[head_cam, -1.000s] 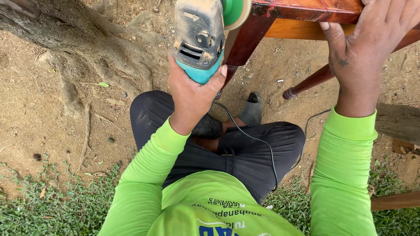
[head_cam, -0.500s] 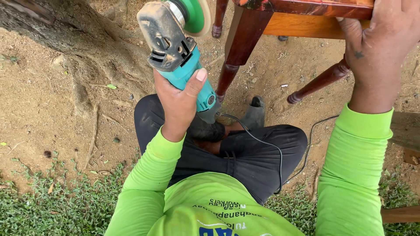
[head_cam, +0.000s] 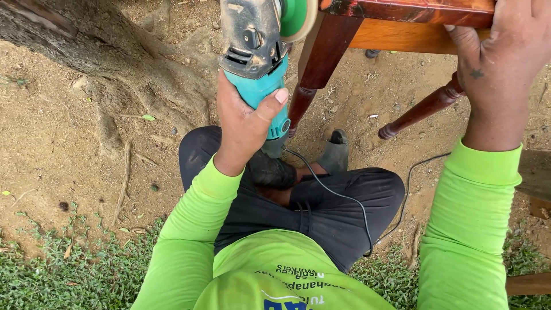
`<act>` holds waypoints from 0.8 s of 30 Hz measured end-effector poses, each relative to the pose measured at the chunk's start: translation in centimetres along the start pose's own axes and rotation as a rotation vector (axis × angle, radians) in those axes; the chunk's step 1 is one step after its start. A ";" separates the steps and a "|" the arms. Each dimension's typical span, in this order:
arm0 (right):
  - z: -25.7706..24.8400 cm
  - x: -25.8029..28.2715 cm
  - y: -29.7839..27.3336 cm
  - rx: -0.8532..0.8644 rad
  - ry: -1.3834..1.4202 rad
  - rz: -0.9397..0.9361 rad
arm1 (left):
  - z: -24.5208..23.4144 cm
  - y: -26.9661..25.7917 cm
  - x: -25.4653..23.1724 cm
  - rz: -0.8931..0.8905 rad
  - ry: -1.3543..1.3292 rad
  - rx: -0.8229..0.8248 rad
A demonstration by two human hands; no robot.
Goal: Polishing a wooden table using a power sander.
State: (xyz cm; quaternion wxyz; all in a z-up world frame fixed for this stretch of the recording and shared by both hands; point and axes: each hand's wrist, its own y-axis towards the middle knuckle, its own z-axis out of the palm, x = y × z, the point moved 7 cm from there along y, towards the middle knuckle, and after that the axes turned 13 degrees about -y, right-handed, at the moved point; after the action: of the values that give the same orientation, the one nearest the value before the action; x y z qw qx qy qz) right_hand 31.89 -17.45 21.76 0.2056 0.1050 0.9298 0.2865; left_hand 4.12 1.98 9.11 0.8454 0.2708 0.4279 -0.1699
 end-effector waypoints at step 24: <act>-0.1 0.5 0.3 0.056 0.020 0.004 | -1.6 2.2 1.1 -0.005 0.024 0.068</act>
State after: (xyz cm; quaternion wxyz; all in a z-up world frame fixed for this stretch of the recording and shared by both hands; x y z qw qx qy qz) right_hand 31.37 -17.10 21.87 0.1928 0.1097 0.9393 0.2619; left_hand 4.92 4.64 8.17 0.8300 0.3002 0.4328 -0.1832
